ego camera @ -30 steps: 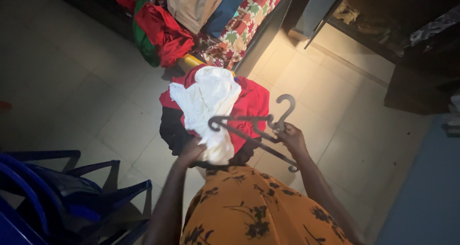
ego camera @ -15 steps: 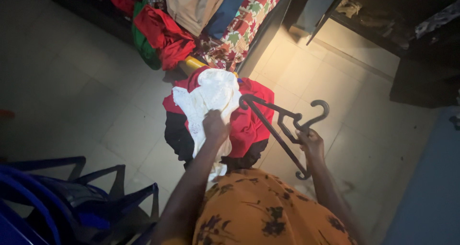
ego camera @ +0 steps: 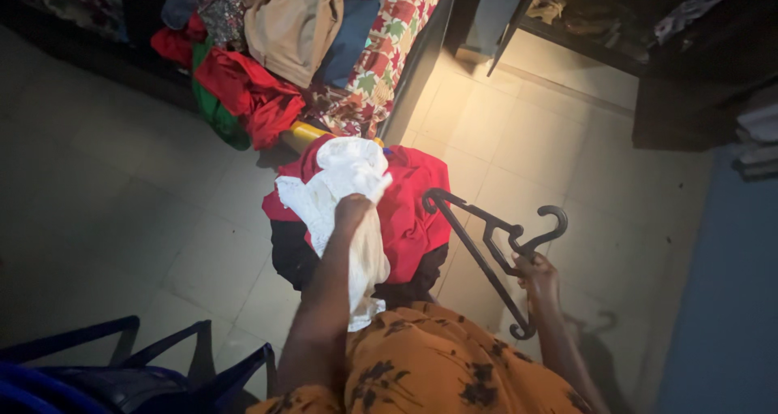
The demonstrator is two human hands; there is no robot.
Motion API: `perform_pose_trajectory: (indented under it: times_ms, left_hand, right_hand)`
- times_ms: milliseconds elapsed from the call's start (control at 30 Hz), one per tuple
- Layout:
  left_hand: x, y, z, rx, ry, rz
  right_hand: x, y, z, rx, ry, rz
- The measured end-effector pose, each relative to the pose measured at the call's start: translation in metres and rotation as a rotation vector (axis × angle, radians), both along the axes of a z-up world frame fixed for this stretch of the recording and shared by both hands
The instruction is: The person picks up a white cardigan from a pile of clothes, places it on a hanger, and buttons it up. The person then lifts the hanger with the cardigan and moves it towards a wardrobe.
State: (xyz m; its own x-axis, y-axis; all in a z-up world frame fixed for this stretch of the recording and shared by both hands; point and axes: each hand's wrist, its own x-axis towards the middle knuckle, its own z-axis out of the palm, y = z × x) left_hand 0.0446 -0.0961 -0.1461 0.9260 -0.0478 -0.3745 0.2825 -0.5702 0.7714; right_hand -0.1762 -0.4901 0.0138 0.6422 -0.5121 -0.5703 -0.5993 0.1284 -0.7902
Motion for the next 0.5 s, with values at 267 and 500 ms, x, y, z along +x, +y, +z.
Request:
perform_pose_trajectory:
  times_ms: [267, 500]
  left_hand:
    - [-0.038, 0.089, 0.056, 0.092, -0.812, -0.132]
    - [-0.061, 0.096, 0.162, -1.527, 0.290, 0.209]
  right_hand:
    - [0.019, 0.011, 0.005, -0.058, -0.006, 0.333]
    - [0.079, 0.070, 0.050, 0.212, -0.113, 0.736]
